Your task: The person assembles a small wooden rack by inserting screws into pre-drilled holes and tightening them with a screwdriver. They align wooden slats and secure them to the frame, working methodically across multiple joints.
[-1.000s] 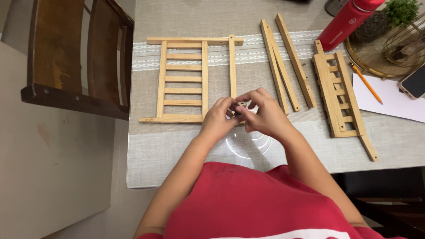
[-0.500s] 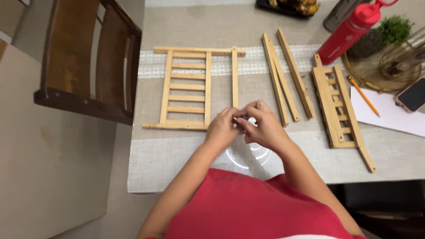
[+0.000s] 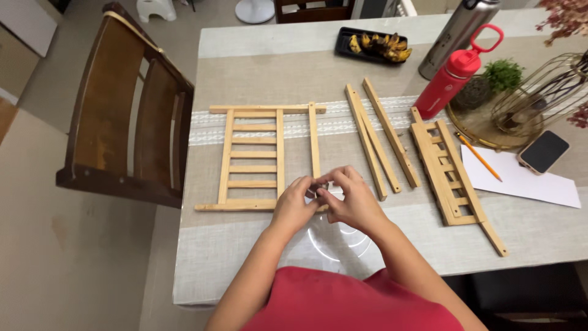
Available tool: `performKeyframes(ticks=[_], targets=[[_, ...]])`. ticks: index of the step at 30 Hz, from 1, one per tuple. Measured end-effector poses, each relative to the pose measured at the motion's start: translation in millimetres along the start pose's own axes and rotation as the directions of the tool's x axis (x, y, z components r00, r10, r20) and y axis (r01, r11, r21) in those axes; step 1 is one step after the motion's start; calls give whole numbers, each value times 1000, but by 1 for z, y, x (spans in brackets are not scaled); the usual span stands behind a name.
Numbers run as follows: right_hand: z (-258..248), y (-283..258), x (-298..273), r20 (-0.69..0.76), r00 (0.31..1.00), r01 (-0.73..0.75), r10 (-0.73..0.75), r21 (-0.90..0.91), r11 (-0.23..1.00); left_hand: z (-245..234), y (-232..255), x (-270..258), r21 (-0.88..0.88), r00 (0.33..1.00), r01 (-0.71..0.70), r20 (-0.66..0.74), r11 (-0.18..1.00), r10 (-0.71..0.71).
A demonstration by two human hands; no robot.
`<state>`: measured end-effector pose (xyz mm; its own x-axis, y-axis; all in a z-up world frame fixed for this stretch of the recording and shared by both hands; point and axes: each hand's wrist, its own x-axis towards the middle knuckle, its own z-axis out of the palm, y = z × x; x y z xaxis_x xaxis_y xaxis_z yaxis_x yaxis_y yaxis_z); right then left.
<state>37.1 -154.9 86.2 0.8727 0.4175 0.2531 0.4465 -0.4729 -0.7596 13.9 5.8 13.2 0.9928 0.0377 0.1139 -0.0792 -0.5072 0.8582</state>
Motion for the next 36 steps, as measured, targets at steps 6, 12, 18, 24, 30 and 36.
performKeyframes(ticks=[6, 12, 18, 24, 30, 36], targets=[[-3, 6, -3, 134, 931, -352, 339, 91, 932, 10, -3, -6, -20, 999, -49, 18, 999, 50], [-3, 14, -8, 33, 997, 68, -71, 86, 994, 18, -19, -9, -24, 992, -120, 23, 992, 121], [-7, -7, -9, 277, 755, -637, 595, 90, 766, 9, -8, -5, -79, 995, 92, 43, 993, -88], [-3, -10, -9, 60, 976, -213, 211, 47, 976, 7, -3, -6, -78, 995, 88, 42, 993, -85], [-1, -3, -12, 29, 963, -269, 269, -9, 963, 3, -1, -3, -94, 994, 9, 112, 996, 2], [-5, -6, -19, 51, 995, -85, 86, -28, 996, -9, -6, 5, -123, 962, 65, 271, 990, -30]])
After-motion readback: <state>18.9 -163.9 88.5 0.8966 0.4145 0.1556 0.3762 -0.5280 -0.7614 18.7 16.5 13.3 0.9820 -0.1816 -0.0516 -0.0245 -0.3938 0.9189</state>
